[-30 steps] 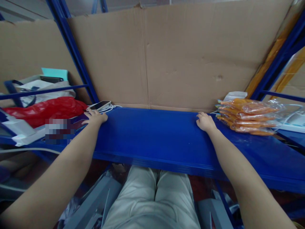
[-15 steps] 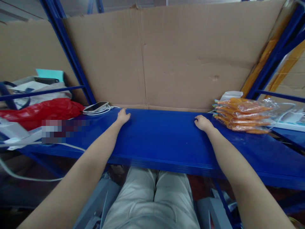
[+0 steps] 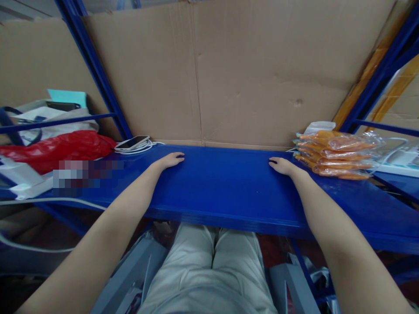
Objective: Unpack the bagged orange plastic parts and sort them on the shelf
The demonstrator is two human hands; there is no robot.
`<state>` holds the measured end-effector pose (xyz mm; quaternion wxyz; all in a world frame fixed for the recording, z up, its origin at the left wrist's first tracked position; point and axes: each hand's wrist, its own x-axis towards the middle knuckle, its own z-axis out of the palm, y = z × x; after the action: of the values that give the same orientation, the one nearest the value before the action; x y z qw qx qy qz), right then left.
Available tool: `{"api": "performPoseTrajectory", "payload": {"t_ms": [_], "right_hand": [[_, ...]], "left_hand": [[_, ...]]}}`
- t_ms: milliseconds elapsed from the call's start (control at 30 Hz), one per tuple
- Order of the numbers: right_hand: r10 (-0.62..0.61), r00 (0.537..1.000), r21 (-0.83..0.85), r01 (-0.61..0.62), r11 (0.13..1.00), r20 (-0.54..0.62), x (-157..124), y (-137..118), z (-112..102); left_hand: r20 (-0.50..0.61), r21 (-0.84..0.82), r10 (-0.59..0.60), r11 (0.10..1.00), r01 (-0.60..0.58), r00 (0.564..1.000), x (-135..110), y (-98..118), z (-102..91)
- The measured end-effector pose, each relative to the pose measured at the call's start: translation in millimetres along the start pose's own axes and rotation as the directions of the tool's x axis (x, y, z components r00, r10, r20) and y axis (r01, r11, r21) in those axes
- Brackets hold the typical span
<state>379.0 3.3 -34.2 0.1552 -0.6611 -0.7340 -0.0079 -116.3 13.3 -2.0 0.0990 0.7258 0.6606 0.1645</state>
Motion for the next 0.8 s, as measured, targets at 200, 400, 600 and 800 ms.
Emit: {"api": "performPoseTrajectory", "payload": {"t_ms": [200, 400, 600, 800], "right_hand": [[0.027, 0.999, 0.014, -0.028, 1.0, 0.038, -1.6, -4.0, -2.6], [0.021, 0.999, 0.008, -0.021, 1.0, 0.043, -3.0, -5.9, -4.7], [-0.013, 1.0, -0.026, 0.014, 1.0, 0.012, -2.8, -2.6, -3.5], [0.011, 1.0, -0.007, -0.011, 1.0, 0.016, -4.3, -6.2, -5.4]], "left_hand": [[0.005, 0.01, -0.008, 1.0, 0.008, 1.0, -0.3, 0.9, -0.5], [-0.008, 0.0, 0.003, 1.0, -0.003, 1.0, -0.1, 0.1, -0.9], [0.012, -0.001, 0.01, 1.0, -0.01, 1.0, -0.3, 0.0, -2.2], [-0.001, -0.029, -0.011, 1.0, 0.011, 1.0, -1.5, 1.8, -2.0]]}}
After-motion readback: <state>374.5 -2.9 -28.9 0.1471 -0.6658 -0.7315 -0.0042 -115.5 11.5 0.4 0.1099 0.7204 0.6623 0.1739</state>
